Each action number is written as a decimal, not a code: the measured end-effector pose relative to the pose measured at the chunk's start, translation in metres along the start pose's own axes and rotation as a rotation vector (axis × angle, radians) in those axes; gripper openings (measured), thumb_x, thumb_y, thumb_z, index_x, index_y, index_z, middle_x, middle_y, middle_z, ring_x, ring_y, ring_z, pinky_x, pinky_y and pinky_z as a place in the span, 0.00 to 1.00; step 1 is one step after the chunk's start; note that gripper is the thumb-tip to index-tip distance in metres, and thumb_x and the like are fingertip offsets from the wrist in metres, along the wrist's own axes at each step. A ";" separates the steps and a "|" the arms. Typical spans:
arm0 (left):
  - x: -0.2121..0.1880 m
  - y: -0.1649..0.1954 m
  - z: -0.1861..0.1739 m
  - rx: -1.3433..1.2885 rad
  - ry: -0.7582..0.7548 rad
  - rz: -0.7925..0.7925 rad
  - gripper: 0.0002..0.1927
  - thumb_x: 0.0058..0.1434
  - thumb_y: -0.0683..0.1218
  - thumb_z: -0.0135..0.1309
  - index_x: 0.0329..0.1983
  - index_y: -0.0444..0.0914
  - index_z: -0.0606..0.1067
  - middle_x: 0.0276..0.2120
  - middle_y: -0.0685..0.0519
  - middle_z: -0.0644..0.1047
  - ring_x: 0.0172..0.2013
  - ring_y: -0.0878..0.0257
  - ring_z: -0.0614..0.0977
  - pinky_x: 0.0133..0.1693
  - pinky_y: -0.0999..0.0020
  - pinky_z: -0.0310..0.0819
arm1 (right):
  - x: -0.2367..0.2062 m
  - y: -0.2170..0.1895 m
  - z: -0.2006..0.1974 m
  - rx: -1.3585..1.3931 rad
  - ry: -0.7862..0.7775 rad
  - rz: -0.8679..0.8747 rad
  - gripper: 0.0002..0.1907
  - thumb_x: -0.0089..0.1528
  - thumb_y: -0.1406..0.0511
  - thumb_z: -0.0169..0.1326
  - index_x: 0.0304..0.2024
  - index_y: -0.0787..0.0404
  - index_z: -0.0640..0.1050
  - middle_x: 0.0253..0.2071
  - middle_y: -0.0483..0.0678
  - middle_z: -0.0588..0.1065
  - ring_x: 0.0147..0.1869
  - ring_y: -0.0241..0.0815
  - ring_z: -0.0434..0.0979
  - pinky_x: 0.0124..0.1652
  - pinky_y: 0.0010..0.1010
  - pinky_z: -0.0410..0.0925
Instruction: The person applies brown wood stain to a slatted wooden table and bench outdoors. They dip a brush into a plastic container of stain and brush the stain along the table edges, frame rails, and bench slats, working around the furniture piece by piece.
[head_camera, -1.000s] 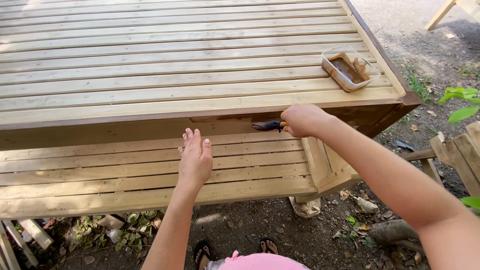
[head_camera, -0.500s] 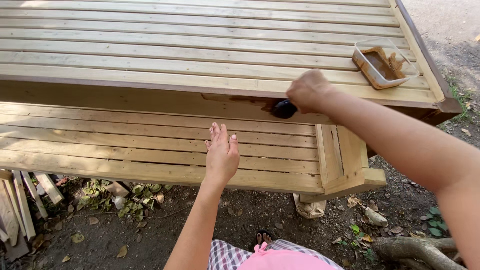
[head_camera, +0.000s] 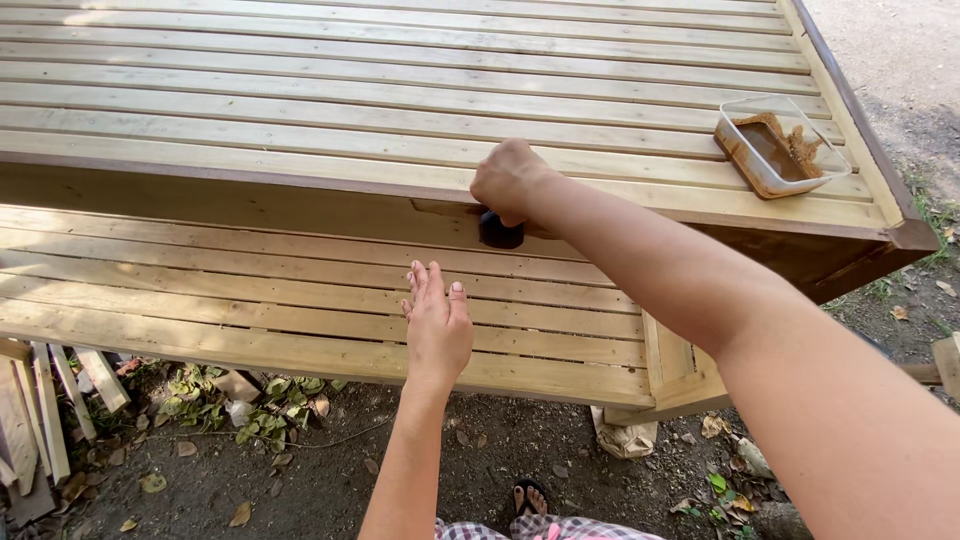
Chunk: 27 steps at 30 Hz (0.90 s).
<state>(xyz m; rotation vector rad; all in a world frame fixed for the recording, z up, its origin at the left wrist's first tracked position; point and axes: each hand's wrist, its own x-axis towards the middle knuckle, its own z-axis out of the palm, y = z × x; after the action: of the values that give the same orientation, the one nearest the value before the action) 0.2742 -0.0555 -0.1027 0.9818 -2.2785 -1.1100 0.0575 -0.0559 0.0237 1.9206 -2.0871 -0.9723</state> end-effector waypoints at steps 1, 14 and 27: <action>0.003 0.000 -0.002 0.001 0.019 0.006 0.33 0.73 0.55 0.33 0.75 0.31 0.52 0.76 0.37 0.47 0.76 0.46 0.44 0.71 0.48 0.34 | 0.000 -0.001 0.000 0.048 0.004 0.019 0.03 0.55 0.61 0.63 0.27 0.51 0.82 0.32 0.45 0.81 0.36 0.44 0.82 0.33 0.37 0.73; 0.003 -0.007 0.002 0.021 -0.051 -0.012 0.34 0.72 0.55 0.32 0.75 0.31 0.51 0.76 0.37 0.45 0.76 0.48 0.43 0.71 0.48 0.32 | -0.137 0.065 0.057 -0.053 -0.271 0.191 0.03 0.57 0.60 0.63 0.30 0.49 0.84 0.35 0.41 0.82 0.40 0.40 0.84 0.36 0.33 0.75; 0.011 0.016 -0.016 0.059 -0.021 0.047 0.33 0.72 0.54 0.33 0.75 0.30 0.52 0.76 0.37 0.46 0.76 0.46 0.44 0.71 0.48 0.33 | -0.048 0.019 0.031 0.201 0.083 0.190 0.15 0.64 0.53 0.56 0.27 0.51 0.82 0.27 0.46 0.80 0.29 0.43 0.82 0.28 0.37 0.72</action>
<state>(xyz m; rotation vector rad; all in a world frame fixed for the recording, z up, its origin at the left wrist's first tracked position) 0.2707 -0.0646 -0.0791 0.9376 -2.3509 -1.0445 0.0343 -0.0002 0.0248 1.7707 -2.3433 -0.6555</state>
